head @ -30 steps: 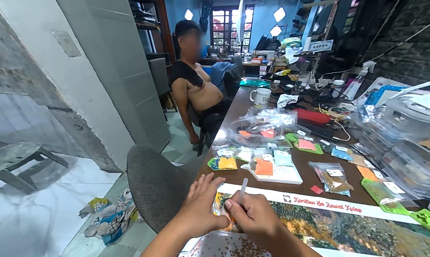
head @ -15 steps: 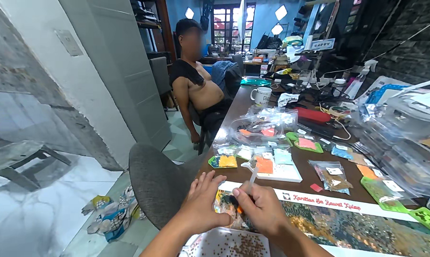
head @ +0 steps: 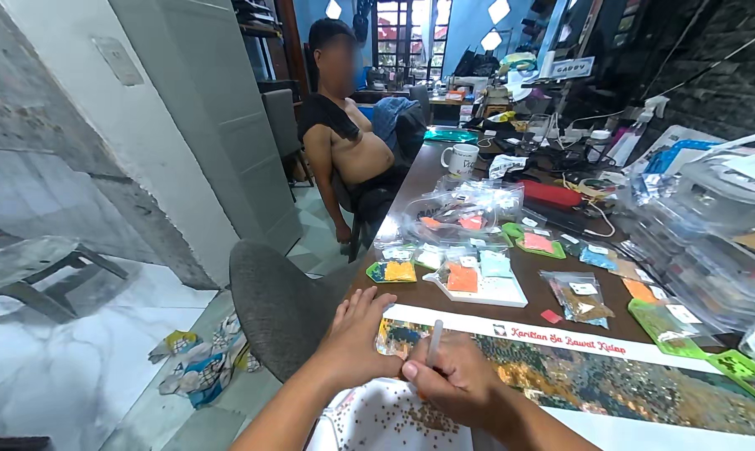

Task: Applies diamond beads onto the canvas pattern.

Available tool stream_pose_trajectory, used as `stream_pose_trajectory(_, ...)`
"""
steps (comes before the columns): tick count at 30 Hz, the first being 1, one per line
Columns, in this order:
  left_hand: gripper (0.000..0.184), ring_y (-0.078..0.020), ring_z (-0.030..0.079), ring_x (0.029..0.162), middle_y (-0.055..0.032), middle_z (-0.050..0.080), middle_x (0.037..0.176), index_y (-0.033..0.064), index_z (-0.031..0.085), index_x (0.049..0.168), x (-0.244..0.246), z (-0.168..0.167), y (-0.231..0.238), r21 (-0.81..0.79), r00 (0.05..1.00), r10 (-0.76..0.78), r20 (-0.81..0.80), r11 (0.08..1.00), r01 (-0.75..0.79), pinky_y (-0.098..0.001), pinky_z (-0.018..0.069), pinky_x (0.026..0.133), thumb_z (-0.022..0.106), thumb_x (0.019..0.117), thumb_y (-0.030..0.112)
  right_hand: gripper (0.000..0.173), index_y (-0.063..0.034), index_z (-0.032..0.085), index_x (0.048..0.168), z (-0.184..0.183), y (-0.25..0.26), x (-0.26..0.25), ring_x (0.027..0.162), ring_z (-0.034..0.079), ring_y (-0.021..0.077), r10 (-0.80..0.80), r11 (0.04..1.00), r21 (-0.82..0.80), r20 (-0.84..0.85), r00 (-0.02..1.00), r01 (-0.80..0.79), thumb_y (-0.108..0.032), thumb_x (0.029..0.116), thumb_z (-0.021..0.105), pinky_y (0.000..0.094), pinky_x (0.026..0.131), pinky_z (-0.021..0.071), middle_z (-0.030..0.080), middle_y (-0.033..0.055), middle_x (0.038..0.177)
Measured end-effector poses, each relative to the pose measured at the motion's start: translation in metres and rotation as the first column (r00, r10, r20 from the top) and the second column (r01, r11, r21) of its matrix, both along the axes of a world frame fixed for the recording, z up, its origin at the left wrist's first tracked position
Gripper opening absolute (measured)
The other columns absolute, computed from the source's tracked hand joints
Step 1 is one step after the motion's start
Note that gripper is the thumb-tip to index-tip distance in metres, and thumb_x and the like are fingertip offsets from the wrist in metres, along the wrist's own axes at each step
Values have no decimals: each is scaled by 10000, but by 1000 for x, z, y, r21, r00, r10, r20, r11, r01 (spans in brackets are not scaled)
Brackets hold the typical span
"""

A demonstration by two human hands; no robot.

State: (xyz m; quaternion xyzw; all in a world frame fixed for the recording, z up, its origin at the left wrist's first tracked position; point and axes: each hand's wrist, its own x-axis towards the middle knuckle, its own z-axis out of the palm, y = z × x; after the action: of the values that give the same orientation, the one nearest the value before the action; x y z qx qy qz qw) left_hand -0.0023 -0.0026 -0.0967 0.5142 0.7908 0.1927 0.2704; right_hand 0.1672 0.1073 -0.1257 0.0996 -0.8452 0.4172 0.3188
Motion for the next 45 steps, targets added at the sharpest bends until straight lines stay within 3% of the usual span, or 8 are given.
stream_pose_trajectory(7,937,-348,94,1568,-141,206,1681,199,360,1579,-1,-1,1,2,1000,9,11,1000,-10,-592,33,1240,824,792,411,388,-19,590,724,-2,0,0,547,499,92,14,997,82,-28,1000,-12,-212,1049,501,222,545,408,524,65,584)
stream_pose_trajectory(24,936,-343,82,1570,-125,194,1686,214,346,1585,0,1,2,-28,1000,18,3,999,-18,-580,30,1243,818,800,409,392,-24,585,716,-3,0,-2,543,502,92,30,995,96,-10,1000,-29,-215,1050,506,226,533,402,525,64,579)
stream_pose_trajectory(27,937,-343,83,1570,-135,200,1682,200,346,1583,0,2,2,-21,1000,7,4,1000,-7,-584,26,1241,818,802,413,391,-13,592,729,-2,1,-1,543,486,67,19,999,45,7,1000,-19,-217,1051,503,200,530,387,526,60,590)
stream_pose_trajectory(30,961,-350,71,1571,-134,190,1686,202,354,1582,-2,-1,1,-2,1000,-6,7,1000,6,-597,18,1236,821,780,452,385,-9,591,745,2,4,-3,536,455,-12,38,993,-113,16,999,-36,-218,1057,501,139,513,365,515,15,597)
stream_pose_trajectory(36,940,-350,73,1571,-132,199,1685,206,371,1574,-2,0,1,0,1000,-2,23,1000,2,-595,23,1240,814,774,422,319,-71,623,765,8,6,-9,567,474,-78,-139,936,-306,143,980,177,-215,1026,508,109,539,403,521,-93,634)
stream_pose_trajectory(45,955,-339,51,1575,-118,183,1691,208,354,1582,-4,-1,1,-10,1000,-23,16,1000,23,-588,13,1237,802,773,447,344,-88,611,821,5,11,-13,557,446,-24,-184,951,-176,334,924,253,-305,1044,466,169,534,371,477,-71,632)
